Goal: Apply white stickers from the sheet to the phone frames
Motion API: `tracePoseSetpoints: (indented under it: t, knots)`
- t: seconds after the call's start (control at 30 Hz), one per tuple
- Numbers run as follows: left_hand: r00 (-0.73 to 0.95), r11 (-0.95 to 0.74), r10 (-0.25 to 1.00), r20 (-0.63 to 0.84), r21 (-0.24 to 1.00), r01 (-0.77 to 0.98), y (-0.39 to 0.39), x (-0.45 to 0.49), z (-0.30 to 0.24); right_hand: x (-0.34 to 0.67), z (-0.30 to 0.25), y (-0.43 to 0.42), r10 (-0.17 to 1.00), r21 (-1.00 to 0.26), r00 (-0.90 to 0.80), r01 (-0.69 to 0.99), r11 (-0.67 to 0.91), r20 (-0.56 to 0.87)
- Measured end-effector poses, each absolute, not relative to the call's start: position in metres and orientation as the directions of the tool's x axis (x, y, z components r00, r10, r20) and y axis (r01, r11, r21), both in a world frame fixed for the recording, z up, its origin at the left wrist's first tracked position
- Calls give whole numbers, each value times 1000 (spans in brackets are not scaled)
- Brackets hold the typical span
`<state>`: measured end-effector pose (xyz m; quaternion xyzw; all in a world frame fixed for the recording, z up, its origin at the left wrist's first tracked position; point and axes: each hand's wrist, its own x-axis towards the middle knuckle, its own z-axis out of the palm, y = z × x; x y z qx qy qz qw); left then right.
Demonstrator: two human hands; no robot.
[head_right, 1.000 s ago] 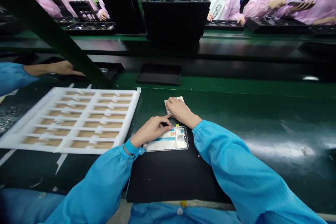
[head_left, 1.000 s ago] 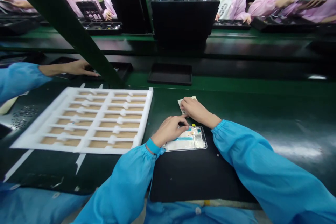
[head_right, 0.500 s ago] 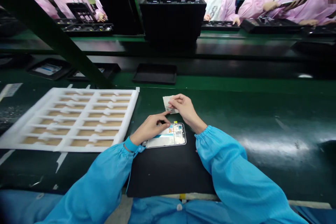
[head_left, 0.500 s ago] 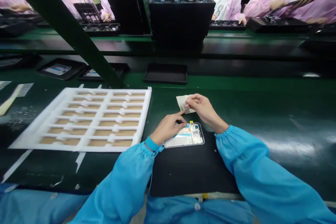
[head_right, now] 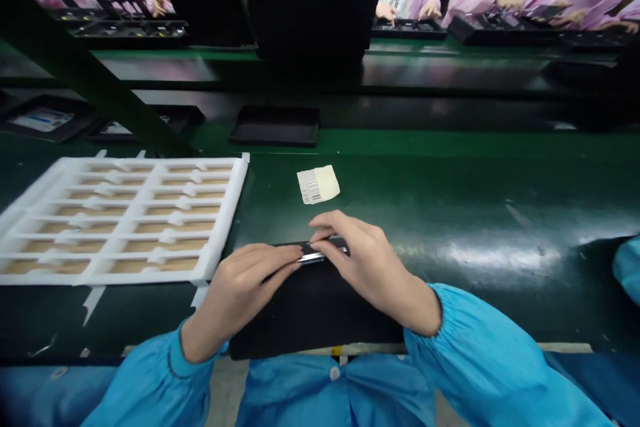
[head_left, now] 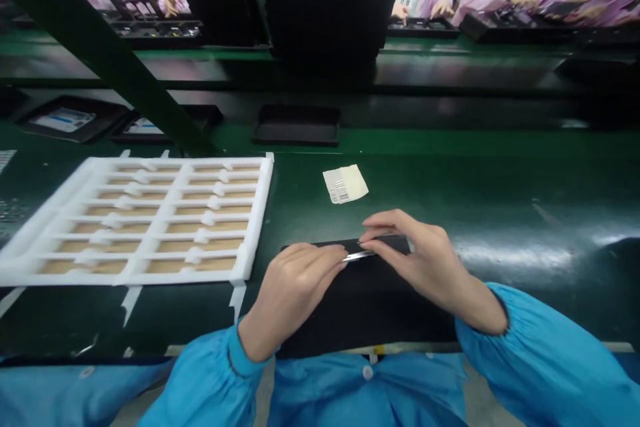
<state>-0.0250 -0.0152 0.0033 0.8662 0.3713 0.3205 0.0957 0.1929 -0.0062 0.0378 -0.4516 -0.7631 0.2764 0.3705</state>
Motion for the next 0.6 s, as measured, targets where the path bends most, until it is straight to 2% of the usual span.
tracePoseSetpoints:
  t: [0.1, 0.23, 0.4, 0.6]
  knots:
    - [474, -695, 715, 514, 451, 559, -17, -33, -1, 189, 41, -12, 839, -591, -448, 600, 539, 310]
    - [435, -687, 725, 535, 517, 510, -15, -37, -10, 185, 42, -9, 817, -435, -534, 697, 570, 216]
    - [432, -682, 731, 528, 567, 462, -15, -35, -13, 179, 50, -6, 796, -344, -592, 727, 594, 124]
    - [430, -701, 713, 553, 570, 429, -14, -36, -14, 168, 65, -8, 781, -267, -624, 751, 604, 12]
